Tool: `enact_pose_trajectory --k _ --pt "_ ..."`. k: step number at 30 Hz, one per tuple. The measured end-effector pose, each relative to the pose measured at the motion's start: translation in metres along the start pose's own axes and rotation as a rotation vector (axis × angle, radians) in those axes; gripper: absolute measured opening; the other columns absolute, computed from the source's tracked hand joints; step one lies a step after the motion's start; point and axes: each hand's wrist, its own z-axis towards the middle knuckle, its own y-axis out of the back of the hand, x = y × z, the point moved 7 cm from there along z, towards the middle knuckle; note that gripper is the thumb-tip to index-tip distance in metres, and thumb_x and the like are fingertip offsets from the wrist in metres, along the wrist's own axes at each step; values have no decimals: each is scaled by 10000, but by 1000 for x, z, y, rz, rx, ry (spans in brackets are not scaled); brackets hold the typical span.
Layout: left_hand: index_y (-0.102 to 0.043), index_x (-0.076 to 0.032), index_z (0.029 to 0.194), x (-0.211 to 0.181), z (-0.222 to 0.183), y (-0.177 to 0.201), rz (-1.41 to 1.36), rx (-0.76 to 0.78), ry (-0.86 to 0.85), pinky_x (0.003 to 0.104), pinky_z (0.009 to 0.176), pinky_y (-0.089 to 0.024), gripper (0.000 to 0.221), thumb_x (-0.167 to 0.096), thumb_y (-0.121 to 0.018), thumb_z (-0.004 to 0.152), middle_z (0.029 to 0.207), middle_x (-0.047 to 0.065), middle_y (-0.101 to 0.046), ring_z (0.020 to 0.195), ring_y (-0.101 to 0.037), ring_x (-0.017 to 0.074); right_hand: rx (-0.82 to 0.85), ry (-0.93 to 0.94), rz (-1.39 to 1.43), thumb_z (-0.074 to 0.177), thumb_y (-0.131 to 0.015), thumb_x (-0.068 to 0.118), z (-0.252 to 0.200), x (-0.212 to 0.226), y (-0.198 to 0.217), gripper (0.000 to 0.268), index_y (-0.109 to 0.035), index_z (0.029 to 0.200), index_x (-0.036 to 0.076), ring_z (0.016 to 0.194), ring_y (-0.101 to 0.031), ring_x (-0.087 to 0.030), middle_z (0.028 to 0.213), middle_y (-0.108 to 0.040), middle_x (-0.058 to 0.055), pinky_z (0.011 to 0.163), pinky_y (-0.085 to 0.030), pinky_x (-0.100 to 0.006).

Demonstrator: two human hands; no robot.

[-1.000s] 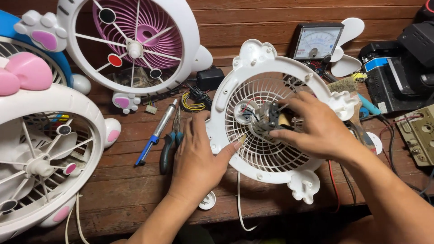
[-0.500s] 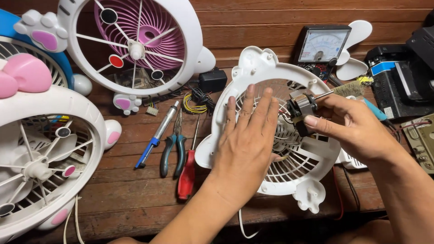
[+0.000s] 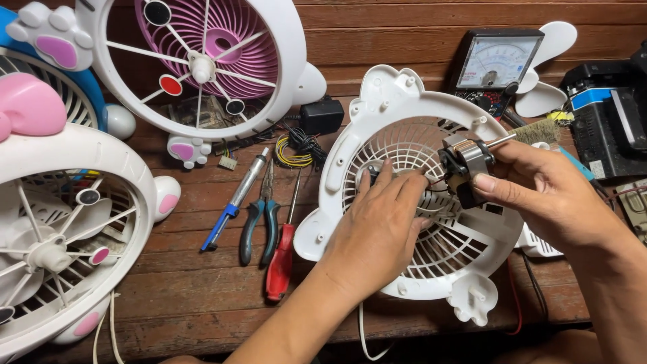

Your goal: Cleaning a fan housing with a brush and reassembling the motor unit into the frame.

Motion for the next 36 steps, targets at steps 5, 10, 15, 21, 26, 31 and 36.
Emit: enact_pose_trajectory --k 5,10,15,21,26,31,36 --pt "-476 -77 1142 8 1 -1 -79 12 45 587 1042 -453 188 -55 -505 958 773 161 -696 768 -643 450 35 83 -34 856 -721 -8 5 -13 4 233 -687 1081 -58 931 -611 -187 1001 -671 -96 822 -518 -319" --pt "-592 -40 948 5 0 4 49 -22 25 538 922 -474 290 193 -500 801 706 92 -633 663 -618 311 -66 150 -651 809 -770 340 8 1 -1 419 -744 1127 68 901 -666 -188 1016 -707 -56 791 -503 -331" --pt "-625 -43 815 10 -4 -8 213 -58 10 480 678 -513 213 162 -569 798 776 129 -619 764 -595 354 -95 278 -911 792 -742 520 7 0 -14 642 -689 1262 86 1030 -686 -304 1181 -705 -91 859 -516 -449" --pt "-705 11 944 16 -6 -2 262 17 82 504 646 -598 316 225 -652 718 1154 220 -605 1020 -583 392 -64 185 -955 773 -715 581 6 -1 -19 753 -642 1373 133 1102 -659 -320 1198 -678 -92 898 -512 -507" --pt "-727 -56 865 15 -10 -11 384 45 -7 457 566 -545 253 158 -633 766 967 137 -593 821 -577 322 -35 141 -986 768 -721 589 4 -4 -27 756 -620 1378 154 1122 -636 -310 1197 -638 -68 893 -509 -496" --pt "-737 -45 897 13 -10 -6 360 47 -13 471 580 -539 221 125 -661 778 993 147 -568 845 -578 340 -13 219 -1007 769 -742 564 3 -10 -29 782 -592 1385 106 1021 -668 -339 1198 -623 -98 844 -525 -503" --pt "-732 -39 907 12 -11 -7 338 52 -30 466 592 -522 208 124 -670 793 1027 147 -539 845 -557 335 6 223 -1028 777 -741 585 2 -9 -31 689 -644 1272 116 972 -667 -325 1097 -631 -76 790 -540 -496"
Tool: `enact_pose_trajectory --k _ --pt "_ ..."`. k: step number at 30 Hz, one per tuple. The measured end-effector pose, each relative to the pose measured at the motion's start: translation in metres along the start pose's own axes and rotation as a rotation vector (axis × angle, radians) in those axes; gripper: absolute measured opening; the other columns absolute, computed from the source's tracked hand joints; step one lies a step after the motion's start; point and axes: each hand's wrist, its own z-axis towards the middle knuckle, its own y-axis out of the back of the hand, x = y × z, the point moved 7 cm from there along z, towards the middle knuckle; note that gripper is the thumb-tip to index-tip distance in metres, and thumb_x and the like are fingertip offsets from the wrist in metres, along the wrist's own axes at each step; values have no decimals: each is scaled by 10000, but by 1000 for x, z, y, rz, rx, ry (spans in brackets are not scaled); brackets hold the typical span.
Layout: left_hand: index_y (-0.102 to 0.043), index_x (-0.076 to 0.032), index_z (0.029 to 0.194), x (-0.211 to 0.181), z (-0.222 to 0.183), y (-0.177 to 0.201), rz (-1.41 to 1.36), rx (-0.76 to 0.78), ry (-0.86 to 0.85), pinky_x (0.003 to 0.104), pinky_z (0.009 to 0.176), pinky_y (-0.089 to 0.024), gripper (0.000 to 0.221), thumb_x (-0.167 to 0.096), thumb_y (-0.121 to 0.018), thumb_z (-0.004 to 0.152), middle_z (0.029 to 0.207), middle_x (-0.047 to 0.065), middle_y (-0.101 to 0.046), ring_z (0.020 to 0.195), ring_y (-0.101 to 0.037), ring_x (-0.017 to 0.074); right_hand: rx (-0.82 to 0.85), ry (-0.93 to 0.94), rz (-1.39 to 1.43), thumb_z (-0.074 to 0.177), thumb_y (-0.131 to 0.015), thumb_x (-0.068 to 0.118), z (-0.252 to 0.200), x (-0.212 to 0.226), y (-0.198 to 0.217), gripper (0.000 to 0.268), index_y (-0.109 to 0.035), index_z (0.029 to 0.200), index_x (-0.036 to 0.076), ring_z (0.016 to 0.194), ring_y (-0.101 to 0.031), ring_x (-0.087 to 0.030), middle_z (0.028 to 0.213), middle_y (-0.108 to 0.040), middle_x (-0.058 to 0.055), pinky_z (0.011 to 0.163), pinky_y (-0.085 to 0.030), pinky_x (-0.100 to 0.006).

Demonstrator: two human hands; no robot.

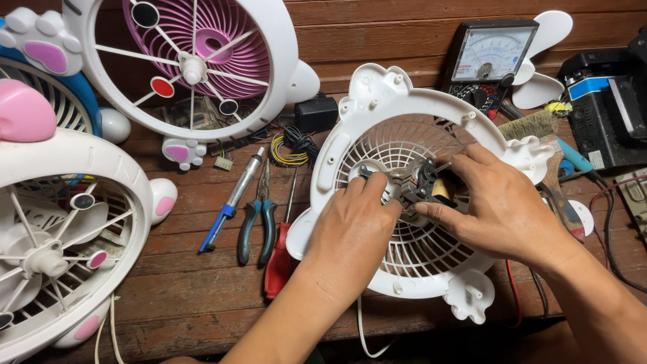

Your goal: Cleaning a fan housing with a brush and reassembling the motor unit into the frame.

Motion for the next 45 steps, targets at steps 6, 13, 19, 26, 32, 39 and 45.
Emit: enact_pose_trajectory --k 6,13,19,26,32,39,45 --pt "-685 -91 848 -6 -2 -2 43 -34 -97 462 579 -500 173 68 -665 782 918 90 -558 802 -574 314 34 9 3 775 -759 527 2 0 -2 587 -633 1236 186 978 -673 -332 1071 -621 -70 849 -531 -491" --pt "-695 -3 1027 3 1 5 -6 -1 11 479 559 -559 376 206 -641 720 982 158 -556 816 -595 342 64 -38 -16 778 -749 569 2 0 -1 593 -631 1199 168 934 -671 -330 1040 -602 -65 801 -529 -493" --pt "-675 -8 994 7 4 12 -151 60 75 521 559 -559 358 240 -615 743 965 168 -537 724 -619 360 17 -16 -10 777 -748 567 1 0 1 647 -628 1252 145 968 -657 -330 1074 -607 -78 801 -522 -491" --pt "-684 -9 822 5 9 -4 -82 96 27 537 473 -527 228 200 -638 743 910 147 -527 657 -615 355 -50 -27 0 771 -743 580 -1 0 6 747 -627 1337 106 991 -657 -325 1112 -619 -84 805 -530 -504" --pt "-690 -80 796 -8 7 -16 133 -48 -57 384 401 -531 239 142 -713 710 778 93 -637 561 -651 242 -103 34 11 769 -761 566 -1 -2 6 747 -633 1317 74 971 -656 -335 1092 -619 -108 834 -520 -481" --pt "-609 -49 882 2 7 5 -118 97 74 505 439 -543 364 274 -585 715 824 121 -550 570 -634 367 -132 45 28 759 -775 546 -1 -4 7 765 -633 1317 42 1043 -650 -352 1177 -627 -130 854 -524 -495" --pt "-685 7 918 2 4 -8 -38 194 85 527 538 -580 320 257 -560 764 935 161 -589 745 -636 352 -134 34 45 764 -775 543 -1 -6 9 755 -628 1347 88 1025 -652 -356 1139 -624 -122 865 -516 -494"
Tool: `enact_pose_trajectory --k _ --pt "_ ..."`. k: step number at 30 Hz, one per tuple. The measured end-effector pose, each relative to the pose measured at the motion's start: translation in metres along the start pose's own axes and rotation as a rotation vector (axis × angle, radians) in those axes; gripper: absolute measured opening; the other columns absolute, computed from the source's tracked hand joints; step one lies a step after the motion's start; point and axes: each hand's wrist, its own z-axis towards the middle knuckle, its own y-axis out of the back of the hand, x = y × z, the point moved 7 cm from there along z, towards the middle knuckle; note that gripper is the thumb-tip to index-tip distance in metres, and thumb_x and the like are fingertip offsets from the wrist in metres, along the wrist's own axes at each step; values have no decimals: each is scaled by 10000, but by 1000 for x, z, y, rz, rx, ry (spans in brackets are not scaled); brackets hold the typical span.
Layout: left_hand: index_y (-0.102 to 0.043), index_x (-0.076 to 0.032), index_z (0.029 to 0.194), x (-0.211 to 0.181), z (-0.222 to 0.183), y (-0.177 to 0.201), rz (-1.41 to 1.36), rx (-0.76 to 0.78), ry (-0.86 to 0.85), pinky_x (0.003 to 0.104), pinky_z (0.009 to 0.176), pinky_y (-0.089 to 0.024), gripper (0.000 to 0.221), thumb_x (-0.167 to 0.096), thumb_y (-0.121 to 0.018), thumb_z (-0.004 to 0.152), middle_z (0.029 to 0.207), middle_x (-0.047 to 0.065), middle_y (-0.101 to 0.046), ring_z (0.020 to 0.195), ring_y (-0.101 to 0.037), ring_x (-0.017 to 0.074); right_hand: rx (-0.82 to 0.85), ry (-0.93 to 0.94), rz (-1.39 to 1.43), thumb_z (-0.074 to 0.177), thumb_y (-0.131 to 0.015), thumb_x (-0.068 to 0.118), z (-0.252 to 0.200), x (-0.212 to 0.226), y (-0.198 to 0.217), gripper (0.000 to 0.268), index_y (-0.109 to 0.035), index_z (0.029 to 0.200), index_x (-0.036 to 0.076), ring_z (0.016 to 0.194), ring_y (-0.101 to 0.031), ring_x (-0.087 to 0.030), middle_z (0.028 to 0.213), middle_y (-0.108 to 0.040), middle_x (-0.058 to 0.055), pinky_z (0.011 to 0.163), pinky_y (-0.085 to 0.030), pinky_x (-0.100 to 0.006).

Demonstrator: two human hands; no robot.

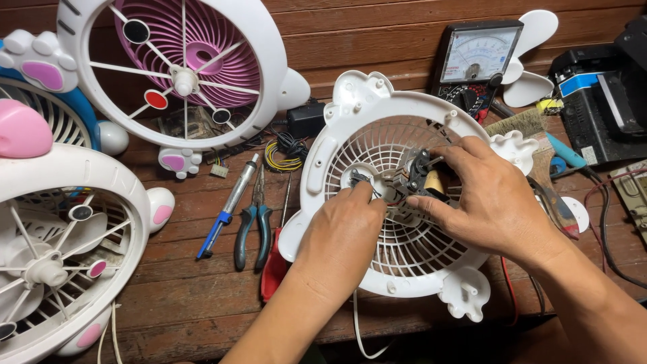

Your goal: Cleaning a fan housing with a brush and reassembling the motor unit into the frame.

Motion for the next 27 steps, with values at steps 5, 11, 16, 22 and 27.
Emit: enact_pose_trajectory --k 5,11,16,22,27 --pt "-675 -23 838 1 0 1 0 -163 -49 504 549 -536 282 225 -578 746 924 132 -571 752 -592 331 0 8 -14 777 -752 566 0 0 -1 774 -623 1342 53 1052 -648 -375 1196 -620 -141 849 -520 -515" --pt "-628 -55 907 -1 -2 9 -58 -99 -25 478 582 -533 361 258 -585 732 936 115 -597 805 -571 318 -15 5 -32 767 -781 537 -2 3 -2 758 -631 1327 49 1009 -661 -359 1175 -620 -119 823 -534 -503" --pt "-653 -46 892 -1 -2 1 -47 -119 -91 491 572 -546 337 233 -601 711 880 109 -632 748 -619 339 -20 29 -73 774 -767 551 -2 3 -5 762 -612 1332 56 1007 -663 -395 1220 -605 -132 830 -545 -535" --pt "-686 -82 929 -7 -6 -3 82 -174 -127 454 662 -497 243 94 -611 779 893 66 -657 858 -588 317 -23 43 -78 776 -773 529 -1 1 -8 738 -608 1326 65 988 -668 -402 1223 -602 -130 803 -559 -548" --pt "-704 -99 1021 -8 -5 -9 167 -154 -112 431 697 -476 239 23 -621 833 933 48 -662 907 -563 296 1 6 -81 763 -778 529 0 -1 -9 738 -610 1324 81 971 -673 -422 1229 -600 -125 801 -557 -563"
